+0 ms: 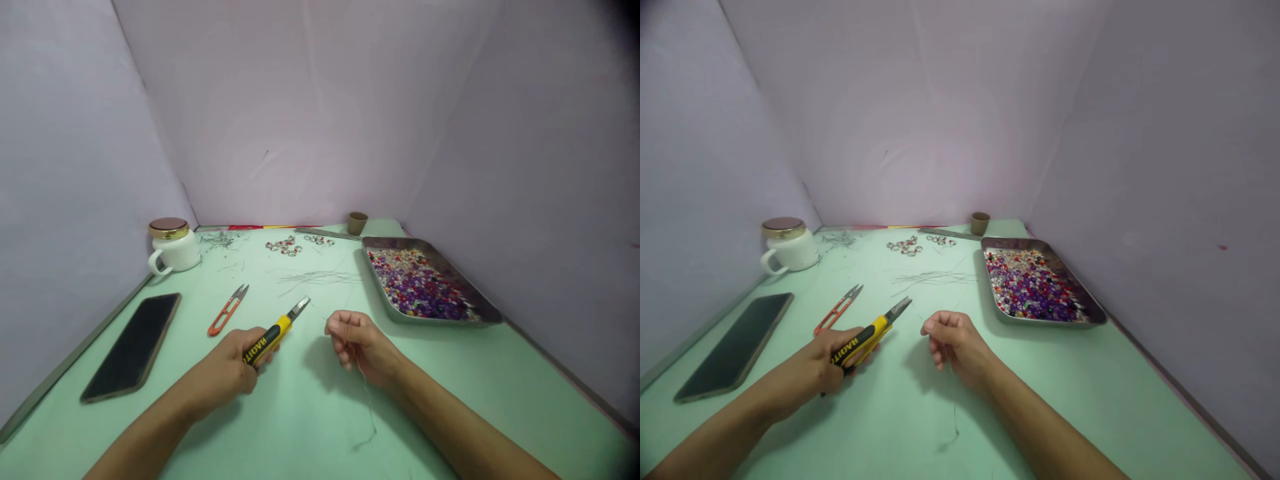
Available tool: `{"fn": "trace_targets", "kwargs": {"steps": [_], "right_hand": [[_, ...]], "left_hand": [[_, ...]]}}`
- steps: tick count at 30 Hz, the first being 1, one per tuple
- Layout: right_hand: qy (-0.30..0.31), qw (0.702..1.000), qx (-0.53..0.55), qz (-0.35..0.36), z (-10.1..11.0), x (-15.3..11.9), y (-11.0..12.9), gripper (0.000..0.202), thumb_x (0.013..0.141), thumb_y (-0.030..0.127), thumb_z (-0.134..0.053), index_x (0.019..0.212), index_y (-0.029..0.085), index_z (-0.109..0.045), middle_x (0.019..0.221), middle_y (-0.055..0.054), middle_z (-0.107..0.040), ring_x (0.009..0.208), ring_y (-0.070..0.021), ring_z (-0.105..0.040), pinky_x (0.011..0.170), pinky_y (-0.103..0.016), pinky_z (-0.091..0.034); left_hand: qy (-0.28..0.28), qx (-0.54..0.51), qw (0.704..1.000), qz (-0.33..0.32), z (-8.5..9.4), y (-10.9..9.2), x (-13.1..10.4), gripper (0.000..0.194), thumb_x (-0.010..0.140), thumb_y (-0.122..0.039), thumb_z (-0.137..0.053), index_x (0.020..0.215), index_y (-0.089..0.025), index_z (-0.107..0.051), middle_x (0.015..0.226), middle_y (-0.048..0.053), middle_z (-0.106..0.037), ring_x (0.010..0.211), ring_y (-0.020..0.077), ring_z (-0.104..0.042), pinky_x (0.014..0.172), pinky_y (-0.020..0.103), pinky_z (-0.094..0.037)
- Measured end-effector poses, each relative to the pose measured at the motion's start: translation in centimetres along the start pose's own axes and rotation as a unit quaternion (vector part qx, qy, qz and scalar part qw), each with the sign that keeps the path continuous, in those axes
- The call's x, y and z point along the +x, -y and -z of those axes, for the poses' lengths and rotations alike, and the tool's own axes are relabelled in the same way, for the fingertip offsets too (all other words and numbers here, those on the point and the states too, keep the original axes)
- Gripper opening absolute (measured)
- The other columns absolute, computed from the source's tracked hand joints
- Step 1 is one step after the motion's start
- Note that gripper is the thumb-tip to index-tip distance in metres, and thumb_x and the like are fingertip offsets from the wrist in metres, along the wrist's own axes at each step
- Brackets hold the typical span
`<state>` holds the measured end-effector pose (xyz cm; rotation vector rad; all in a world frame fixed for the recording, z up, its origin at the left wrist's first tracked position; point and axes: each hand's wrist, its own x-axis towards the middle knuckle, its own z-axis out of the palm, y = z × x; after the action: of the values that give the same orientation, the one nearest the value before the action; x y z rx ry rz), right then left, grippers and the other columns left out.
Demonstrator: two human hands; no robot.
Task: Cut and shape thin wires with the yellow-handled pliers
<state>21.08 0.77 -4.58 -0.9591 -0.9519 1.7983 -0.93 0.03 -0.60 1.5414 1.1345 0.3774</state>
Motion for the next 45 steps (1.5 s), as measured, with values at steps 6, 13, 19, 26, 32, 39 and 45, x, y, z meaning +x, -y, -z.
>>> {"fn": "trace_targets", "kwargs": {"steps": [6,13,19,26,32,39,45], "right_hand": [[-0.045,0.998,-0.043,0.027,-0.1,0.2,-0.1,0.027,0.063,0.037,-0.068,0.062,0.014,-0.052,0.047,0.004,-0.050,0.035,-0.0050,-0.044,0.030,-0.014,-0.033],[-0.037,0.998,-0.055,0.000,-0.2,0.2,-0.1,0.026,0.061,0.035,-0.068,0.063,0.013,-0.055,0.042,0.005,-0.049,0.030,-0.0023,-0.037,0.025,-0.012,-0.021],[-0.047,0.997,-0.049,-0.018,-0.3,-0.2,0.2,0.022,0.064,0.033,-0.065,0.071,0.012,-0.060,0.040,0.006,-0.046,0.028,-0.0018,-0.034,0.025,-0.012,-0.020],[-0.062,0.996,-0.058,-0.035,-0.7,-0.2,0.6,0.021,0.062,0.032,-0.064,0.069,0.013,-0.059,0.039,0.007,-0.045,0.028,-0.0021,-0.032,0.025,-0.013,-0.018],[-0.064,0.995,-0.076,-0.012,-0.5,-0.3,0.5,0.021,0.064,0.034,-0.063,0.068,0.014,-0.057,0.040,0.007,-0.045,0.028,-0.0017,-0.031,0.026,-0.013,-0.016],[-0.044,0.998,-0.049,-0.015,-0.2,-0.1,0.1,0.021,0.061,0.033,-0.063,0.066,0.013,-0.056,0.038,0.008,-0.042,0.027,-0.0012,-0.025,0.026,-0.014,-0.012],[-0.032,0.998,-0.051,-0.027,-0.3,-0.1,0.4,0.021,0.060,0.033,-0.063,0.065,0.014,-0.056,0.037,0.008,-0.041,0.027,-0.0012,-0.024,0.027,-0.015,-0.011]], "left_hand": [[0.029,0.069,0.997,-0.023,-1.4,-0.2,0.1,0.018,0.048,-0.005,-0.036,0.058,-0.018,-0.028,0.060,-0.005,-0.029,0.057,0.0085,-0.028,0.050,0.022,-0.023],[0.072,0.110,0.991,-0.003,-1.6,-0.3,-0.3,0.020,0.055,-0.009,-0.043,0.072,-0.020,-0.042,0.066,-0.005,-0.041,0.061,0.0108,-0.037,0.053,0.021,-0.029],[0.016,0.102,0.995,-0.010,-0.8,-0.3,-0.2,0.042,0.046,-0.006,-0.036,0.084,-0.020,-0.048,0.072,-0.003,-0.043,0.067,0.0131,-0.040,0.058,0.023,-0.032],[-0.011,0.120,0.993,-0.017,-1.0,0.2,0.0,0.037,0.050,-0.006,-0.037,0.082,-0.019,-0.050,0.072,-0.002,-0.047,0.068,0.0143,-0.044,0.059,0.024,-0.033],[-0.025,0.061,0.998,-0.009,-0.9,0.1,0.2,0.023,0.049,-0.005,-0.039,0.067,-0.018,-0.045,0.066,-0.004,-0.044,0.059,0.0101,-0.038,0.052,0.021,-0.029],[0.008,-0.056,0.996,0.065,-0.1,-0.2,0.5,0.024,0.043,-0.003,-0.046,0.064,-0.016,-0.045,0.061,-0.006,-0.039,0.054,0.0083,-0.036,0.049,0.020,-0.025],[0.032,0.004,0.998,0.059,1.2,-0.3,0.3,0.021,0.049,-0.007,-0.048,0.068,-0.016,-0.048,0.059,-0.006,-0.037,0.053,0.0081,-0.032,0.047,0.020,-0.021]]}}
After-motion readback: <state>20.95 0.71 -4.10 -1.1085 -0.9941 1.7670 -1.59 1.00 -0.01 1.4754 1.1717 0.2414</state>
